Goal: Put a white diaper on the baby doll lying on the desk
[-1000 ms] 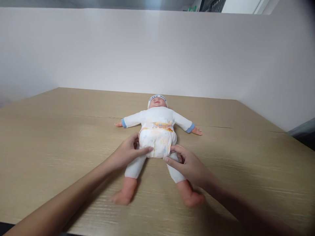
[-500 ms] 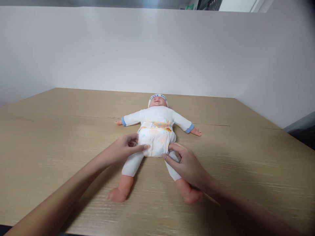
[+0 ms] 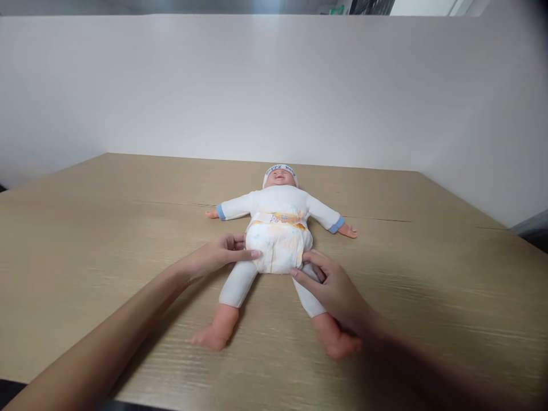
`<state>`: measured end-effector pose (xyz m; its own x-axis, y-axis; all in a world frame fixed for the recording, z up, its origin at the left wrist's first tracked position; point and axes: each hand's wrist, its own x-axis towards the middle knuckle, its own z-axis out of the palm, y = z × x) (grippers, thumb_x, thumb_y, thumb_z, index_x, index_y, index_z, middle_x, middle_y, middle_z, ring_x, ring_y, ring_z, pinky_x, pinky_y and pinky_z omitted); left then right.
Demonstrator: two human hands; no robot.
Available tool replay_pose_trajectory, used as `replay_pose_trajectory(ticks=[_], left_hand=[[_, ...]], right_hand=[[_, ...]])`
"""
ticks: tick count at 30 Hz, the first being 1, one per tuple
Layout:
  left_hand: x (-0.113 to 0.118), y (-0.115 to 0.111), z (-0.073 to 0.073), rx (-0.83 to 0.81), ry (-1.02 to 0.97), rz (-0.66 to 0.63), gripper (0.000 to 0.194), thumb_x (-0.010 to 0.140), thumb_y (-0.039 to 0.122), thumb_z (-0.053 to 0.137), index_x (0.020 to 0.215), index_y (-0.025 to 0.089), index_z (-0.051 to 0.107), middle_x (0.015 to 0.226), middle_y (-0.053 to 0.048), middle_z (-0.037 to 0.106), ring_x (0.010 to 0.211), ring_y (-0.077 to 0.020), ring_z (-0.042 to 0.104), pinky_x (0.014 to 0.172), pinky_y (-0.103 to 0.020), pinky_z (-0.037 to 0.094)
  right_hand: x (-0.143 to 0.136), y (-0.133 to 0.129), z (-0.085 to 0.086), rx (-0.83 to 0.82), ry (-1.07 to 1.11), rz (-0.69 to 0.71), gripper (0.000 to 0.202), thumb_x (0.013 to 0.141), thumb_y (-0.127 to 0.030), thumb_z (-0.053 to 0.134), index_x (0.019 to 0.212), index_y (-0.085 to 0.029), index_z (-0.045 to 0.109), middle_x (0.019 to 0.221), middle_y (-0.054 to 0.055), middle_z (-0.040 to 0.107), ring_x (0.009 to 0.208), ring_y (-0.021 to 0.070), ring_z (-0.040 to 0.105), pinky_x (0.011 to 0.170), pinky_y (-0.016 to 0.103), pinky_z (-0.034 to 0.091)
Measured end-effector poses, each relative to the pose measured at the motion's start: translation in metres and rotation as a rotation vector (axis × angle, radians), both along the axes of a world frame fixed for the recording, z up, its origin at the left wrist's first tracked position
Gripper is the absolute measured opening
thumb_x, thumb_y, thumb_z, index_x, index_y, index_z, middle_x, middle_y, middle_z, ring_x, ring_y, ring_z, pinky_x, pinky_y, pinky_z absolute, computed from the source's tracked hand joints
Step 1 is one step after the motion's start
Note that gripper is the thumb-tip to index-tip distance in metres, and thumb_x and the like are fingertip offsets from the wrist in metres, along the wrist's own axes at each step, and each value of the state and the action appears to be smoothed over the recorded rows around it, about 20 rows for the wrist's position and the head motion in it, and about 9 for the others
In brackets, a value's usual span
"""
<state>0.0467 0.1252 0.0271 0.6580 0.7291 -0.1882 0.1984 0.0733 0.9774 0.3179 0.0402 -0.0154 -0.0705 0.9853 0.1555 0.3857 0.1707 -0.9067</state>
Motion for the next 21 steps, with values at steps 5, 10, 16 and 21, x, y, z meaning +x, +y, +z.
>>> replay_pose_trajectory(ticks=[5, 10, 16, 21], left_hand=[[-0.003, 0.006, -0.015, -0.065, -0.039, 0.040, 0.037, 0.089, 0.049, 0.085, 0.113, 0.022, 0.079, 0.116, -0.007, 0.083, 0.111, -0.0275, 0.075, 0.099, -0.041, 0.058], [-0.006, 0.012, -0.025, -0.037, -0.064, 0.044, 0.037, 0.088, 0.049, 0.087, 0.108, 0.019, 0.079, 0.108, -0.007, 0.082, 0.103, -0.0239, 0.074, 0.093, -0.036, 0.056], [-0.011, 0.020, -0.030, -0.072, -0.125, -0.004, 0.038, 0.088, 0.049, 0.086, 0.113, 0.021, 0.077, 0.115, -0.008, 0.081, 0.106, -0.0241, 0.074, 0.095, -0.038, 0.057], [-0.016, 0.025, -0.032, -0.053, -0.135, -0.054, 0.037, 0.091, 0.049, 0.083, 0.114, 0.021, 0.076, 0.119, -0.009, 0.080, 0.107, -0.0243, 0.073, 0.095, -0.038, 0.057]], right_hand=[[-0.001, 0.000, -0.010, 0.013, -0.031, -0.119, 0.026, 0.096, -0.050, 0.070, 0.089, -0.025, 0.070, 0.076, -0.004, 0.044, 0.072, 0.0175, 0.040, 0.065, 0.033, 0.032], [0.000, 0.004, -0.011, 0.064, -0.061, -0.073, 0.026, 0.098, -0.049, 0.068, 0.090, -0.025, 0.068, 0.079, -0.003, 0.047, 0.075, 0.0181, 0.042, 0.067, 0.033, 0.033], [0.004, 0.010, -0.015, 0.088, 0.008, -0.062, 0.033, 0.099, -0.050, 0.069, 0.081, -0.024, 0.058, 0.076, -0.005, 0.039, 0.070, 0.0165, 0.037, 0.064, 0.033, 0.031], [0.006, 0.010, -0.018, 0.182, -0.034, -0.068, 0.031, 0.101, -0.047, 0.068, 0.082, -0.025, 0.057, 0.078, -0.004, 0.042, 0.074, 0.0177, 0.042, 0.070, 0.033, 0.036]])
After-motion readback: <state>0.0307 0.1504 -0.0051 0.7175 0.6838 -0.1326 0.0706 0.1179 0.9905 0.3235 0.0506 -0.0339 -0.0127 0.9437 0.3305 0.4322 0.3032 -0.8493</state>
